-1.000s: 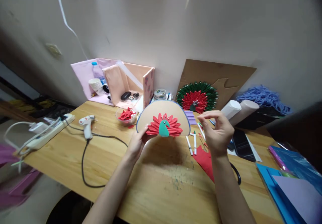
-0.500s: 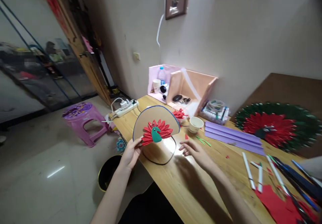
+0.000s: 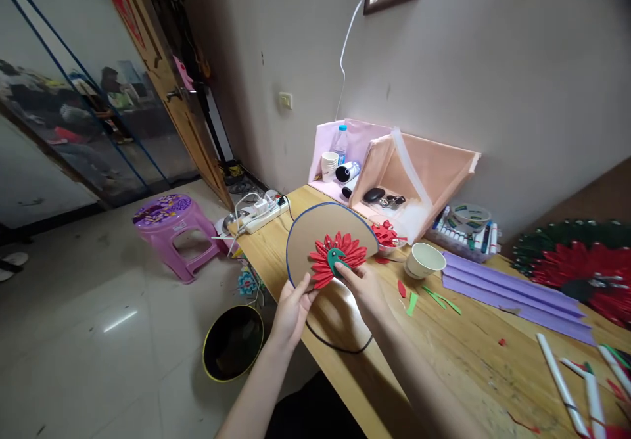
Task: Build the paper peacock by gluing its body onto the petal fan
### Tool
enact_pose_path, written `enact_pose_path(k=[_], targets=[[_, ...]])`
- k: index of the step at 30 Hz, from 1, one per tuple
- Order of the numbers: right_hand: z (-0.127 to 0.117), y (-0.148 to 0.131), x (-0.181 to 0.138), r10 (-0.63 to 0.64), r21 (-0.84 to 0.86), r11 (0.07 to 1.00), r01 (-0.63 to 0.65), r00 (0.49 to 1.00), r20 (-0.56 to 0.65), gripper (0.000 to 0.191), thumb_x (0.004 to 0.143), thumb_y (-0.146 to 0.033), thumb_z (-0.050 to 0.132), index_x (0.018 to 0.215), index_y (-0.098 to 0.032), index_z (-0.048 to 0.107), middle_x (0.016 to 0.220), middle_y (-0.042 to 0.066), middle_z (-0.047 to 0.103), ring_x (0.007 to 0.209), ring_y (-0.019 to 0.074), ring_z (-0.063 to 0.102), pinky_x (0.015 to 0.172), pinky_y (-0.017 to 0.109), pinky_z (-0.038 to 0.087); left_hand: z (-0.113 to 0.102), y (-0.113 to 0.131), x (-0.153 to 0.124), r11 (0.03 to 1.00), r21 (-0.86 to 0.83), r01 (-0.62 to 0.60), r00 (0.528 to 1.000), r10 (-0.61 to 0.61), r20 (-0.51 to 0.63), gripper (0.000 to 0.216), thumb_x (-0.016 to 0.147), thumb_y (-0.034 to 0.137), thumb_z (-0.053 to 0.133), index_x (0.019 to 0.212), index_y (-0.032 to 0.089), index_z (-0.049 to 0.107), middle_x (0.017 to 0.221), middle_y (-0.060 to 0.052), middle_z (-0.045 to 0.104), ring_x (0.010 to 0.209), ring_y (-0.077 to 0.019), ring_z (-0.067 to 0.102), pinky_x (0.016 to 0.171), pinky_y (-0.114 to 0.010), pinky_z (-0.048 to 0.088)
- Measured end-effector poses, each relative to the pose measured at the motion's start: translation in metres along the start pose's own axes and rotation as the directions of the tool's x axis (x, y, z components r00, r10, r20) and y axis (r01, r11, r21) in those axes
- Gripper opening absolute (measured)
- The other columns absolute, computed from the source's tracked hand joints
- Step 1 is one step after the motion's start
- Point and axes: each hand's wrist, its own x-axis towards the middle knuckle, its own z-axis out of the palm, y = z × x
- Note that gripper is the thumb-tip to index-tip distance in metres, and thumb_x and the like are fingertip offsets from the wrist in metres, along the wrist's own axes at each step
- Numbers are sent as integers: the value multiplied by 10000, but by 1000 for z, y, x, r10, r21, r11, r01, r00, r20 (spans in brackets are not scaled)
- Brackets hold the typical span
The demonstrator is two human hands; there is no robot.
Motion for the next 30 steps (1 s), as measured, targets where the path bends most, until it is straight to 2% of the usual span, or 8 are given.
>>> enact_pose_path(k=[4,12,16,19,23,25,27,30], targets=[[-2,-2,1,-48,-47,998,44,995,-88,313,707,-385,697,906,-144,704,988,97,723,971,260,646,881,394,479,3,-6,3,1000,-18,16,1000,-16,23,368,833,203,613,1194,159,557,1111,-92,683,1028,-202,641,914,-322,492],[-4,-5,1,-77,-112,992,61,987,-139,272,703,-382,699,868,-166,706,979,79,729,946,256,655,868,382,483,1,-4,6,997,14,75,996,-76,53,387,825,186,620,1206,161,560,1112,-97,683,1026,-211,642,910,-328,492],[-2,-10,1,-62,-85,995,54,993,-101,304,708,-399,696,914,-175,705,1030,81,716,995,257,641,886,381,478,3,-2,5,997,-11,76,996,-76,44,336,828,170,614,1163,161,590,1084,-85,694,988,-184,654,882,-296,502],[-5,-14,1,-48,-105,993,48,999,3,335,716,-419,687,945,-175,703,1065,84,704,1011,250,632,901,375,468,1,2,7,996,-58,67,998,-68,-16,286,815,143,619,1101,159,621,1042,-69,706,940,-163,664,827,-268,521],[-14,-6,5,5,-234,972,9,998,62,403,730,-488,650,954,-154,686,1007,106,709,940,236,644,842,357,483,-18,16,12,989,-138,-42,988,20,-155,204,817,163,610,1018,166,647,1023,-55,706,910,-157,659,813,-299,532],[-15,7,13,-19,-374,927,17,1000,-1,442,747,-512,613,989,-144,648,998,119,697,893,221,648,792,347,494,-35,25,15,986,-133,-97,966,61,-250,136,815,182,611,940,166,662,977,-47,711,842,-137,659,743,-268,536],[-9,22,27,-117,-569,821,49,990,-84,492,754,-518,588,1065,-138,576,1008,116,676,848,202,643,756,333,494,-53,33,17,983,-89,-158,943,123,-310,61,807,196,622,843,166,661,947,-37,711,823,-118,651,727,-240,526],[16,40,56,-181,-670,741,35,972,-150,584,664,-474,681,1110,-129,529,1130,154,603,1017,250,574,863,368,432,-72,39,18,978,55,-199,909,206,-362,77,781,178,646,854,198,658,987,-18,706,941,-124,635,789,-241,510]])
